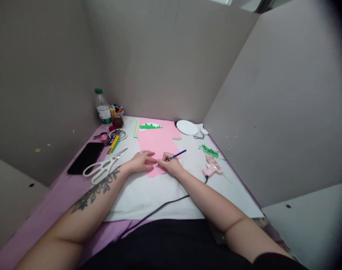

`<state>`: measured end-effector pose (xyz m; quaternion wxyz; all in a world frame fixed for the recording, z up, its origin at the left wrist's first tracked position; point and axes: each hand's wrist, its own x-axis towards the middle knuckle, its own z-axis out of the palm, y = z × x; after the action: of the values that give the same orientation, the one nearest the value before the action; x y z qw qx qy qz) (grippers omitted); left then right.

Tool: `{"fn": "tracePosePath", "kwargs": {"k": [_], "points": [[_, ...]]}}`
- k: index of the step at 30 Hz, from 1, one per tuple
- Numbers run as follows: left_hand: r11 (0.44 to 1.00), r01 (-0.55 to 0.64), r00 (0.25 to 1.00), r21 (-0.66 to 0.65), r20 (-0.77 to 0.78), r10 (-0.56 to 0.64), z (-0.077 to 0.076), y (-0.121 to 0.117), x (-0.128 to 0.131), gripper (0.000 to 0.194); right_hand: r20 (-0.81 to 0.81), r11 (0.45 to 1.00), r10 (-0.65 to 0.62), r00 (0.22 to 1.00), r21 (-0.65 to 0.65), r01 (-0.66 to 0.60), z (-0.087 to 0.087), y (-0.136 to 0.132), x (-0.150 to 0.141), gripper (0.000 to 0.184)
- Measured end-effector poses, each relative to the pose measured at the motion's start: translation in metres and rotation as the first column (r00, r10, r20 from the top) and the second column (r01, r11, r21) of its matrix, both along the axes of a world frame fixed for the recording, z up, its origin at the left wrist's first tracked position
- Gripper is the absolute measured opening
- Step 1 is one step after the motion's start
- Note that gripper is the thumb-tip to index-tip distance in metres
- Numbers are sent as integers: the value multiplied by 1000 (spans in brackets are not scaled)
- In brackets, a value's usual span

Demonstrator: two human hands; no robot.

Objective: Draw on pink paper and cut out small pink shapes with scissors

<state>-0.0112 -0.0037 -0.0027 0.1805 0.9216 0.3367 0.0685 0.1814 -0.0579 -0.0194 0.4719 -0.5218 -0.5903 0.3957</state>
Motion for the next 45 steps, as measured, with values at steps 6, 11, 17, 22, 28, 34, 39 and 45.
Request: {"fn": "tracePosePath", "kwargs": {"k": [6, 11, 17, 22, 28, 34, 39, 45], "points": [[1000, -8, 1000, -12, 3, 8, 0, 0, 0, 40, -21, 1000, 12, 1000, -23, -13, 1, -1, 0, 33], [1000, -10, 1000, -5, 8, 10, 1, -1, 0, 40, -8, 1000, 17, 1000, 2, -17, 4, -2, -1, 35], [1000, 2, 1000, 10, 7, -2, 0, -1, 0, 40, 32, 1000, -17, 999, -4, 17, 3, -1, -1, 32], [1000, -1, 1000, 10, 5, 1, 0, 0, 0, 41, 53, 999, -50, 997, 8, 50, 2, 0, 0, 32], [1000, -3, 1000, -1, 7, 3, 0, -1, 0, 41, 40, 999, -40, 998, -17, 41, 2, 0, -1, 33], [1000, -5, 1000, -14, 6, 5, 2, -2, 0, 42, 23, 998, -70, 997, -2, 70, -2, 2, -1, 31], [1000, -14, 1000, -27, 4, 14, 3, -2, 0, 41, 34, 999, -54, 998, -2, 54, -3, 2, -1, 31], [1000, -11, 1000, -15, 2, 11, 3, -2, 0, 43, 43, 995, -103, 994, 22, 102, -2, 3, 0, 26]]}}
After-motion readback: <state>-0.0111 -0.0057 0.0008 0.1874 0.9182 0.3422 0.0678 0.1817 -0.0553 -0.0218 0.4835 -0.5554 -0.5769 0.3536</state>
